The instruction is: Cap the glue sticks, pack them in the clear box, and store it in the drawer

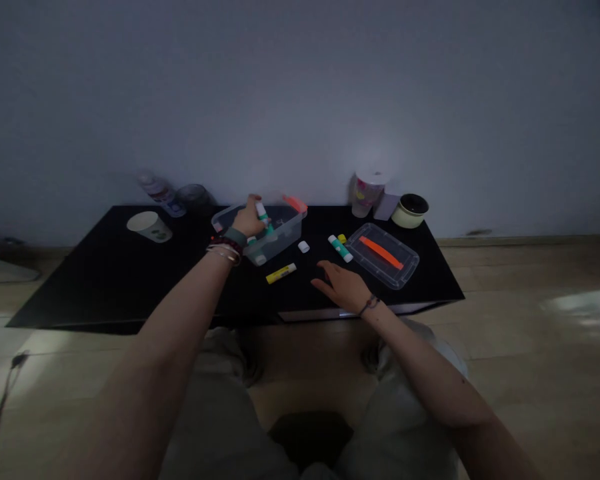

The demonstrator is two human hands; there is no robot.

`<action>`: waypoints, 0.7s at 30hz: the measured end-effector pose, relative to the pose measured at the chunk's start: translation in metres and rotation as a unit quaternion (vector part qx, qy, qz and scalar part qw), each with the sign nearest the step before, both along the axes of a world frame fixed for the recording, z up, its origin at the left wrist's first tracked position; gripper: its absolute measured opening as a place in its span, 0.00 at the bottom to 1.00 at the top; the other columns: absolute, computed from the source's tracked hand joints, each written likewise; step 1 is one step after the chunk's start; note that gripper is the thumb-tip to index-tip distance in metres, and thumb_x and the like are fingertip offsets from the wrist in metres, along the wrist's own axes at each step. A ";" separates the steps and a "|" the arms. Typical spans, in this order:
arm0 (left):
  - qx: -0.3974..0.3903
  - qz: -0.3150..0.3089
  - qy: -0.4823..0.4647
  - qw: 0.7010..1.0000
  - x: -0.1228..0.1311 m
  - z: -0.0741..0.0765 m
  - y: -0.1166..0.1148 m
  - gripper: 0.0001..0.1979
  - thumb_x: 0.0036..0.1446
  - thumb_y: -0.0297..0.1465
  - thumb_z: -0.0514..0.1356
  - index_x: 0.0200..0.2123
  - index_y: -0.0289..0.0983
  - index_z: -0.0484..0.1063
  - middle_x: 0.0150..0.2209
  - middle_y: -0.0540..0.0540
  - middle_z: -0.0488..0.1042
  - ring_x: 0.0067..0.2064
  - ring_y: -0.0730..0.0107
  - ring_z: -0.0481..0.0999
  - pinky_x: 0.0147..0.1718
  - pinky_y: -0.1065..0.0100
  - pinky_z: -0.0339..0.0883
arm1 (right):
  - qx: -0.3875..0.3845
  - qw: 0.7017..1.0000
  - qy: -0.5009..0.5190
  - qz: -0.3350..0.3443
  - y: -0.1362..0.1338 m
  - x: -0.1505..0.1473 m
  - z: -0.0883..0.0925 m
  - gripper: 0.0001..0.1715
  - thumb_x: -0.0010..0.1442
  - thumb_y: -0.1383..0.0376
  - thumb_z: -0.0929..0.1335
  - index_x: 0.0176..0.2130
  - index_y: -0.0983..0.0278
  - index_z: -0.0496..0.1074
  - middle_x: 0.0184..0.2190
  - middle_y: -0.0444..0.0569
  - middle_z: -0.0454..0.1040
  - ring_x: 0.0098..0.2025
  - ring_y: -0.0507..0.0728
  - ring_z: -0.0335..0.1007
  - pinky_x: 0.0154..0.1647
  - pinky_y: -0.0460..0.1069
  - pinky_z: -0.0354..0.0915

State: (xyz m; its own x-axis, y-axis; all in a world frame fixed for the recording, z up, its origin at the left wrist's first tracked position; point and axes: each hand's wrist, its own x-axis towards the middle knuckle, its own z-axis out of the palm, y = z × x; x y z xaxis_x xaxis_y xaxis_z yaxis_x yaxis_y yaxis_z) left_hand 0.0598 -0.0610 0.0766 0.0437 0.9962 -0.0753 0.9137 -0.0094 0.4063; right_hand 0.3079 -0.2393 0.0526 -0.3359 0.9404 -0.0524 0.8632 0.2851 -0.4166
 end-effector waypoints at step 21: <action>-0.128 -0.005 0.195 0.972 -0.013 -0.055 0.029 0.18 0.53 0.29 0.61 0.46 0.26 0.77 0.51 0.22 0.74 0.53 0.36 0.75 0.47 0.49 0.70 | 0.010 0.997 -0.054 0.048 0.001 0.001 -0.012 0.33 0.69 0.46 0.59 0.61 0.65 0.64 0.50 0.58 0.74 0.47 0.62 0.75 0.41 0.51 0.65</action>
